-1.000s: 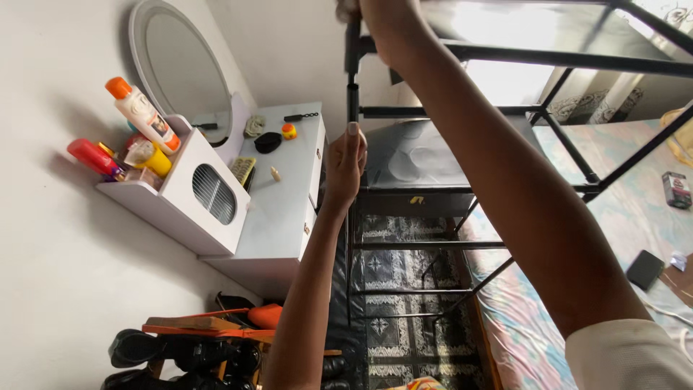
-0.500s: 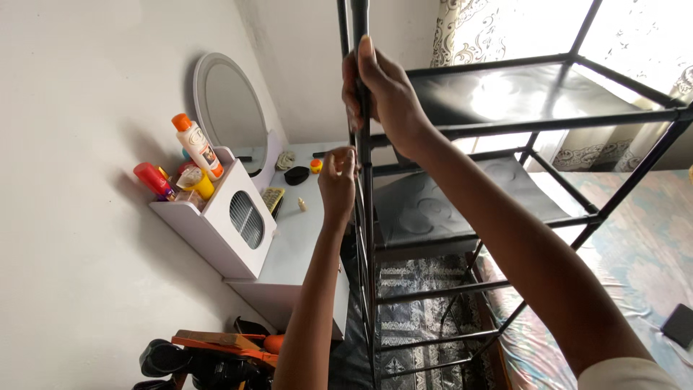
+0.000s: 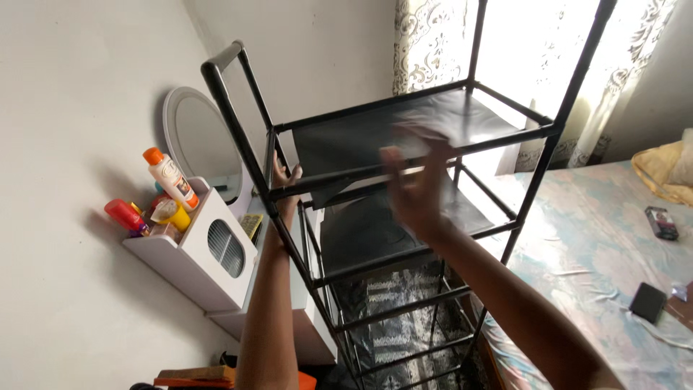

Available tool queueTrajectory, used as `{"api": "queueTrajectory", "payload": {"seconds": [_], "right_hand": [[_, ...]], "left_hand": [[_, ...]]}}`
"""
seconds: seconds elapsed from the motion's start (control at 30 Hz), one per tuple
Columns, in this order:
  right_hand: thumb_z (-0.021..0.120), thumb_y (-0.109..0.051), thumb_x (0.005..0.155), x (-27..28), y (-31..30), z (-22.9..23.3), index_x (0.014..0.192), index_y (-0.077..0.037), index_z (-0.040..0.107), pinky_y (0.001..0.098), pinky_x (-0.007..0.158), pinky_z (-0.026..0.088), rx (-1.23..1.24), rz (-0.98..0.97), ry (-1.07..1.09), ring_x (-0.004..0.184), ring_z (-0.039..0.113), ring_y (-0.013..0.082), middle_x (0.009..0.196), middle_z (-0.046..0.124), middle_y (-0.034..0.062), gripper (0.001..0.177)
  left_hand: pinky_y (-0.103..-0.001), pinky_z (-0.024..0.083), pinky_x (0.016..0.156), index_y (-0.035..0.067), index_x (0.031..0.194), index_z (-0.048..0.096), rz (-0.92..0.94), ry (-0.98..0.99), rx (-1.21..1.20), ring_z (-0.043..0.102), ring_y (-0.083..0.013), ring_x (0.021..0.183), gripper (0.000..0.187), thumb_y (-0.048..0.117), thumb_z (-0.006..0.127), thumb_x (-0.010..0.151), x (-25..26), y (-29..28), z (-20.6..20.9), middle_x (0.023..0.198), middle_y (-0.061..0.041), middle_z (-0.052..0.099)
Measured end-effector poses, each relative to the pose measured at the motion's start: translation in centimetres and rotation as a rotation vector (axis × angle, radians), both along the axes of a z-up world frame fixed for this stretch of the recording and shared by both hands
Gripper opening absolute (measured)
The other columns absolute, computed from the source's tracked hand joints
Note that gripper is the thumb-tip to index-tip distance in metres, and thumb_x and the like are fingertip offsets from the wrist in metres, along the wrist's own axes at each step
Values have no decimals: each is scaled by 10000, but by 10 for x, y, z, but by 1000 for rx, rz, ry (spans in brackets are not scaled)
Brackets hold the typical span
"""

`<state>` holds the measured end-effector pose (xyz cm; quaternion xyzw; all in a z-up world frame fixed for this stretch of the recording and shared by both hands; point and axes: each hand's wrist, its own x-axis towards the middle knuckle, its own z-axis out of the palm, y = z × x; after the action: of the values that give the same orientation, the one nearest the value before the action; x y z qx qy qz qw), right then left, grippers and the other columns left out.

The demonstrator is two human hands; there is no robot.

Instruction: The person disassembles a black metal shelving unit by removing shelves and vertical poles. They place the removed parts on the nearby bed.

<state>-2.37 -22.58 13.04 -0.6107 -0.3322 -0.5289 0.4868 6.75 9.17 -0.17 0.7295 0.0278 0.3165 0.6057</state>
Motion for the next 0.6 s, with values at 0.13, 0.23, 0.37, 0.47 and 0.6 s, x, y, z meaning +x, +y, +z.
{"api": "queueTrajectory", "payload": {"seconds": [0.13, 0.23, 0.37, 0.47, 0.6], "right_hand": [[665, -376, 1153, 63, -113, -47, 1624, -64, 266, 544, 1273, 308, 287, -615, 92, 1493, 376, 319, 1582, 353, 166, 691], [610, -463, 1161, 78, -170, -79, 1618, -75, 337, 507, 1175, 459, 269, -509, 272, 1463, 432, 297, 1571, 367, 162, 659], [566, -458, 1194, 92, -203, -101, 1553, 18, 335, 403, 1040, 514, 353, -436, 237, 1299, 537, 276, 1469, 463, 213, 639], [526, -582, 1059, 104, -215, -91, 1200, -90, 620, 259, 733, 502, 508, 134, 647, 758, 627, 104, 788, 630, 4, 520], [549, -597, 1069, 121, -216, -77, 868, -104, 645, 283, 544, 233, 586, 139, 721, 539, 291, 69, 581, 346, -71, 541]], "left_hand": [[-402, 465, 816, -49, 1406, 550, 104, 228, 48, 525, -257, 999, 611, 354, 751, 992, -12, 18, 7, 1157, -191, 575], [-437, 401, 758, -134, 1335, 607, -72, 255, -110, 455, -295, 872, 578, 319, 778, 1019, -9, 33, -19, 985, -236, 574], [-281, 506, 852, 91, 1446, 487, -349, -149, -107, 609, -142, 973, 548, 106, 649, 923, 19, 49, -73, 1170, -45, 625], [-289, 538, 863, 87, 1339, 594, -471, -286, -413, 650, -154, 935, 398, 34, 616, 945, 53, 55, -75, 1067, -51, 663], [-316, 543, 877, 36, 1270, 606, -18, -274, -17, 659, -182, 970, 256, 19, 585, 1016, 62, 40, -76, 1078, -82, 673]]}}
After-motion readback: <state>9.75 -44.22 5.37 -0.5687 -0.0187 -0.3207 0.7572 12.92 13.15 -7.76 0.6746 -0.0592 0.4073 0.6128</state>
